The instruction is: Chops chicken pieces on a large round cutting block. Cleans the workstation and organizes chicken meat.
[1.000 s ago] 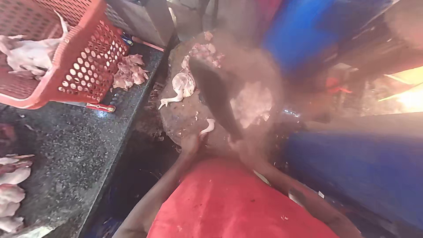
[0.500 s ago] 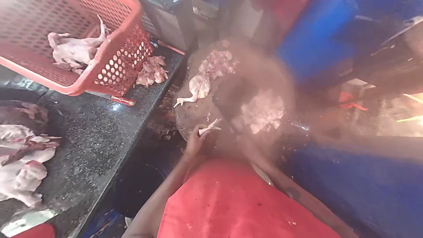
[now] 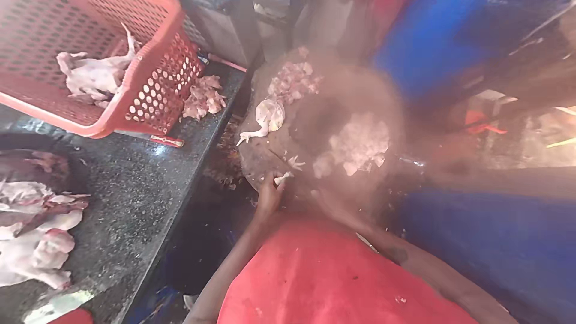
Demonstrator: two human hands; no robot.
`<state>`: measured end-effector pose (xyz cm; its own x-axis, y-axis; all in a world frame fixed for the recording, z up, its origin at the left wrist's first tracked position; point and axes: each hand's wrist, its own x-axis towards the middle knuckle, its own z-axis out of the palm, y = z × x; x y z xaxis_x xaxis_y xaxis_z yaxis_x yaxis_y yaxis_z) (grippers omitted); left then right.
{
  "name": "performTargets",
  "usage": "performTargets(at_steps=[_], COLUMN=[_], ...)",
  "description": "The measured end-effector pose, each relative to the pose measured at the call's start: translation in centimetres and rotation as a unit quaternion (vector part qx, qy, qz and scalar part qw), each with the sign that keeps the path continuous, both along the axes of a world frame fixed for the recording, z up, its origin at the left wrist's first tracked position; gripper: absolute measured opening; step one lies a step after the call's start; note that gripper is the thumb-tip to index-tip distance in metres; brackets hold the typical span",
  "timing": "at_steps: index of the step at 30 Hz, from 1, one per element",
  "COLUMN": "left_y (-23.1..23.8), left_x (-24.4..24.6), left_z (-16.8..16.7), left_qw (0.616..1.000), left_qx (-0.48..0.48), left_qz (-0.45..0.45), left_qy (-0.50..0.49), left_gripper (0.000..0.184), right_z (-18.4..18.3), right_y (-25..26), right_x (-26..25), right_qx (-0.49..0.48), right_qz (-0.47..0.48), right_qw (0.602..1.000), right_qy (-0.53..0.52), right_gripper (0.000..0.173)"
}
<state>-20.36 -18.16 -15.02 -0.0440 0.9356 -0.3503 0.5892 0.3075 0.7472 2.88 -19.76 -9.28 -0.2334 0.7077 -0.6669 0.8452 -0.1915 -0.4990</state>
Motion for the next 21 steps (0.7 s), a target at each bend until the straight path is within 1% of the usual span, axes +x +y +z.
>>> performTargets(at_steps=[1, 2, 3, 5, 7, 8, 11, 12, 13, 15, 16, 17, 18, 20, 21], left_y=[0.1, 0.4, 0.3, 0.1, 0.0, 0.0, 0.2, 0.3, 0.5, 0.7, 1.2, 1.8, 2.5, 4.6, 5.8], left_x=[-0.2, -0.4, -0.6, -0.6, -0.2, 0.0, 0.5, 0.5, 0.3, -0.8, -1.5, -2.3, -3.2, -4.2, -4.1], left_z=[0.2, 0.3, -0.1, -0.8, -0.7, -0.6, -0.3, -0.3, -0.4, -0.6, -0.4, -0.1, 0.1, 0.2, 0.6], left_qw=[1.000, 0.998, 0.994, 0.991, 0.990, 0.990, 0.984, 0.983, 0.985, 0.989, 0.991, 0.992, 0.993, 0.991, 0.993], left_qx=[-0.020, -0.052, -0.071, -0.078, -0.076, -0.077, -0.091, -0.097, -0.103, -0.108, -0.093, -0.072, -0.042, -0.007, -0.014], left_qz=[-0.017, -0.043, -0.063, -0.074, -0.063, -0.057, -0.070, -0.080, -0.091, -0.100, -0.078, -0.041, -0.001, 0.067, 0.069], left_qy=[-0.001, 0.020, 0.046, 0.081, 0.096, 0.100, 0.134, 0.132, 0.108, 0.000, -0.058, -0.095, -0.114, -0.114, -0.094], left_gripper=[0.039, 0.046, 0.047, 0.040, 0.038, 0.038, 0.044, 0.044, 0.042, 0.036, 0.034, 0.034, 0.033, 0.031, 0.030], right_z=[0.5, 1.3, 2.1, 3.4, 3.0, 2.1, -1.2, -2.0, -2.3, -1.8, -1.1, -0.4, 0.2, 0.9, 1.0], right_y=[0.1, 0.3, 0.4, 0.1, -0.4, -0.6, 0.0, 0.3, 0.7, 0.3, 0.1, -0.4, -1.0, -2.2, -2.6], right_x=[-0.2, -0.3, -0.4, -0.8, -1.1, -1.2, -1.3, -1.1, -0.8, -0.2, 0.3, 1.1, 2.1, 4.9, 6.2], right_qx=[0.020, 0.037, 0.056, 0.099, 0.124, 0.113, -0.011, -0.029, -0.036, -0.009, 0.014, 0.033, 0.036, -0.004, -0.027], right_qz=[-0.010, -0.017, -0.022, -0.028, -0.017, -0.007, 0.014, 0.010, 0.002, -0.012, -0.019, -0.024, -0.021, 0.016, 0.050], right_qw=[1.000, 0.999, 0.998, 0.990, 0.982, 0.983, 0.997, 0.997, 0.997, 0.998, 0.998, 0.998, 0.998, 0.999, 0.998], right_qy=[0.002, 0.012, 0.033, 0.098, 0.144, 0.143, 0.073, 0.071, 0.071, 0.059, 0.050, 0.050, 0.054, 0.047, 0.034], right_gripper=[0.057, 0.056, 0.055, 0.052, 0.051, 0.052, 0.057, 0.058, 0.060, 0.059, 0.058, 0.056, 0.054, 0.055, 0.054])
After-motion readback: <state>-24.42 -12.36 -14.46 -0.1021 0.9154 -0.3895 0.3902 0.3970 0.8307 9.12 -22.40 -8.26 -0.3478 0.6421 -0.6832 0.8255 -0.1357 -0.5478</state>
